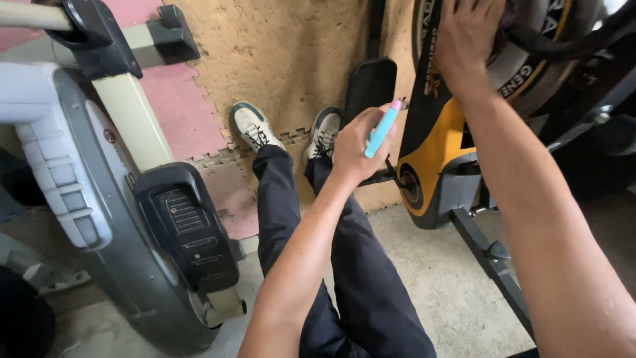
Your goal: Cleaning and wiping down an elliptical machine with a spray bottle and cloth.
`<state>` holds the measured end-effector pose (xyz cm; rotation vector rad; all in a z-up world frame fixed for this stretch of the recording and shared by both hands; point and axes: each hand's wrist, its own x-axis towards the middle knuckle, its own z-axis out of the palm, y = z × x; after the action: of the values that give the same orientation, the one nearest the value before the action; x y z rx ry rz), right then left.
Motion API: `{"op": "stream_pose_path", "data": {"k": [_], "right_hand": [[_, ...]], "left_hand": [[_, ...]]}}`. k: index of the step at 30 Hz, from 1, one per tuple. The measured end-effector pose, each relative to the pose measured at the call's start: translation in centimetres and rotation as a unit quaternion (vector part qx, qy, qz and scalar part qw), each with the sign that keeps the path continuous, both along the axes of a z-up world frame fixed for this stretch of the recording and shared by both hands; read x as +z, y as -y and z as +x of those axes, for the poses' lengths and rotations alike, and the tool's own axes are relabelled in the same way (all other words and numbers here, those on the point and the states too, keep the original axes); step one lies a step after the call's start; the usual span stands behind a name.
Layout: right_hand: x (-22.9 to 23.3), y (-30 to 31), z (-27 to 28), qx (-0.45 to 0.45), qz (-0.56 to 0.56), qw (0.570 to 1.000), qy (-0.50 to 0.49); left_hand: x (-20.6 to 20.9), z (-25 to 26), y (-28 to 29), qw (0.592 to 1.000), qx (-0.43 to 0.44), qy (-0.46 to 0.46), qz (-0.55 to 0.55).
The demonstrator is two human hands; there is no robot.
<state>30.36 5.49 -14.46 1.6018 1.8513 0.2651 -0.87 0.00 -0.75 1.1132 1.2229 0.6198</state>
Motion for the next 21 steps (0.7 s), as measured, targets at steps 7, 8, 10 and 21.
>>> {"op": "stream_pose_path", "data": {"k": [7, 8, 10, 21], "right_hand": [[-1.8, 3.5, -5.4, 0.034, 0.084, 0.966, -0.244], [-3.7, 5.2, -5.8, 0.031, 0.079, 0.965, -0.246], [-7.4, 8.2, -6.8, -0.071, 0.003, 0.926, -0.372], [-6.8, 25.4, -13.6, -0.235, -0.282, 0.828, -0.424]], "left_hand": [[-6.2, -0.9, 4.1, 0.997, 0.014, -0.054, -0.060], [-6.9, -1.0, 4.8, 0.996, 0.013, -0.057, -0.065], [-8.4, -1.1, 6.1, 0.995, 0.065, -0.038, -0.070], [-10.9, 0.1, 8.6, 0.990, 0.040, -0.070, -0.118]]}}
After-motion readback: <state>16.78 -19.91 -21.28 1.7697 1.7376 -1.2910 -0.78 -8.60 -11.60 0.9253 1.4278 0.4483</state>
